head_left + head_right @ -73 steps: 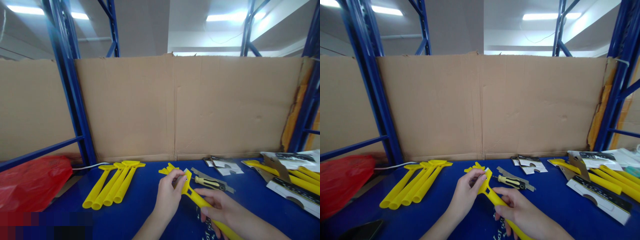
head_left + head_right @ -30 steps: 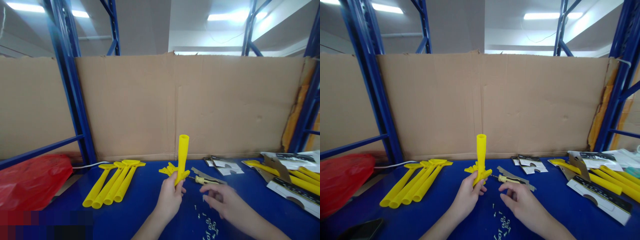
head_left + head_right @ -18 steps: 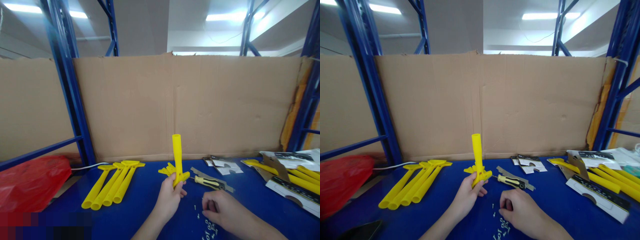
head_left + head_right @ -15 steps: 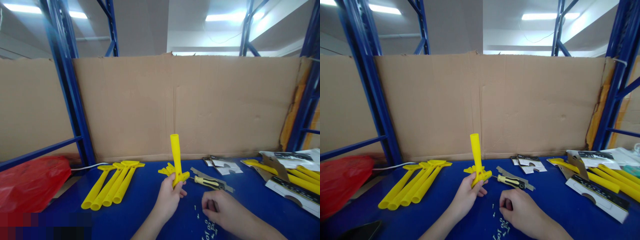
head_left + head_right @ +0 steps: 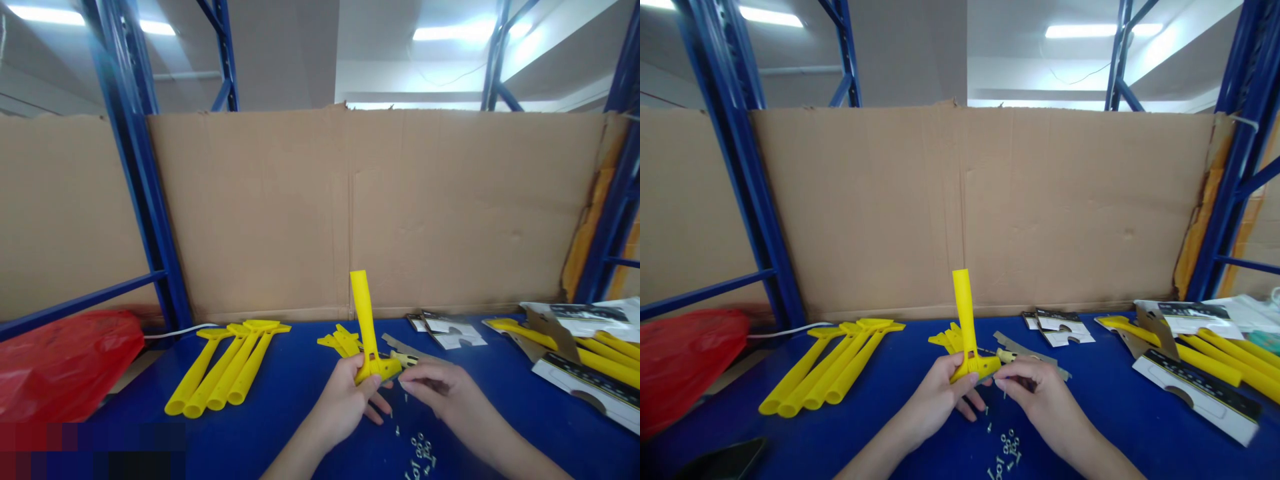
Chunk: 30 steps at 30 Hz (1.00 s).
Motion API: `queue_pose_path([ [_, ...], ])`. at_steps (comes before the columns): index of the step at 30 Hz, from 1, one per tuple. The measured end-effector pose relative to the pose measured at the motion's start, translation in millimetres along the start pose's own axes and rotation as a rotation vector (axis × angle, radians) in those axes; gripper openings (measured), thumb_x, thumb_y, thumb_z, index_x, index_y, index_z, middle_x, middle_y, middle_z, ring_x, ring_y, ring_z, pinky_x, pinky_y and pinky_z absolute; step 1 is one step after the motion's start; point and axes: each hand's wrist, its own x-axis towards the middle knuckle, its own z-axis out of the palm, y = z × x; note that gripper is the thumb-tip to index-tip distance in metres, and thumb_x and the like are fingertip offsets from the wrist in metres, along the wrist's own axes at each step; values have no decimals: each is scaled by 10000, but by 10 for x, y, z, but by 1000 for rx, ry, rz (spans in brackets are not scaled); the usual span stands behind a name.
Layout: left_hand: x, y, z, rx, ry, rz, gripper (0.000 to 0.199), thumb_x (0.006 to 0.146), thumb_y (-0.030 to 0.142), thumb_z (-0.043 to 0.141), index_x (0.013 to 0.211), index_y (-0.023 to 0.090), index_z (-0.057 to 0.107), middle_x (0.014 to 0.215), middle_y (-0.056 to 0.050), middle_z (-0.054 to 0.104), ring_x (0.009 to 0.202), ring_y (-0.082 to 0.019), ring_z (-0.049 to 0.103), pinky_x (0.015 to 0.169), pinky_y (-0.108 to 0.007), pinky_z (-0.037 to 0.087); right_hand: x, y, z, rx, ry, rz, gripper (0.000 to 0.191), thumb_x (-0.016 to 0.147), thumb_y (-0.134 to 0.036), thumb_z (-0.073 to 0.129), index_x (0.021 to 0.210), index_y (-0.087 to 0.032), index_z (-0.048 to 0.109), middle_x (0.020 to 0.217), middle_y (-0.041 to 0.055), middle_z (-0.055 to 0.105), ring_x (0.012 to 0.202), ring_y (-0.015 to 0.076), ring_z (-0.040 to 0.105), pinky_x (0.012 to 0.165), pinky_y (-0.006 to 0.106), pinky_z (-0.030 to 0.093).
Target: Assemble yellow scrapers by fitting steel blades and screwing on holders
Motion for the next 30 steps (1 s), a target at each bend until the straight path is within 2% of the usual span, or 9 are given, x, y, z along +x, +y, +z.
queue_pose_path([
  [5, -26, 30, 23, 20, -42, -1, 318, 743, 296, 572, 980, 85, 557, 886, -87, 614, 541, -99, 597, 421, -193, 445, 4, 34, -6, -65, 39, -112, 213, 822, -360, 597, 715, -253, 747, 689, 21, 646, 644, 158, 615, 563, 250, 470],
  [13, -41, 19, 20, 45, -99, 4, 306, 762, 293, 569, 987, 86, 582, 875, -83, 622, 549, -96, 609, 434, -175, 436, -9, 44, 22, -149, 66, -194, 230, 842, -356, 584, 715, -265, 752, 670, 12, 613, 600, 144, 591, 542, 248, 470],
  [20, -26, -3, 26, 48, -126, 6, 349, 752, 328, 591, 1011, 93, 589, 872, -79, 620, 545, -98, 613, 435, -176, 431, -21, 63, 59, -181, 85, -195, 221, 840, -331, 582, 702, -259, 738, 687, 8, 591, 612, 144, 581, 554, 252, 471],
  [26, -23, -20, 23, 63, -135, 16, 384, 728, 386, 613, 980, 98, 583, 882, -89, 627, 549, -102, 615, 442, -181, 431, -20, 16, 71, -207, 107, -121, 201, 826, -298, 579, 670, -235, 690, 689, -2, 579, 541, 124, 536, 498, 242, 441],
  [30, -36, -13, 24, 67, -138, 12, 381, 723, 409, 620, 962, 114, 586, 873, -79, 623, 554, -100, 614, 448, -180, 425, -30, -44, 59, -225, 66, -153, 213, 845, -283, 560, 684, -240, 692, 706, 4, 588, 607, 142, 572, 560, 256, 471],
])
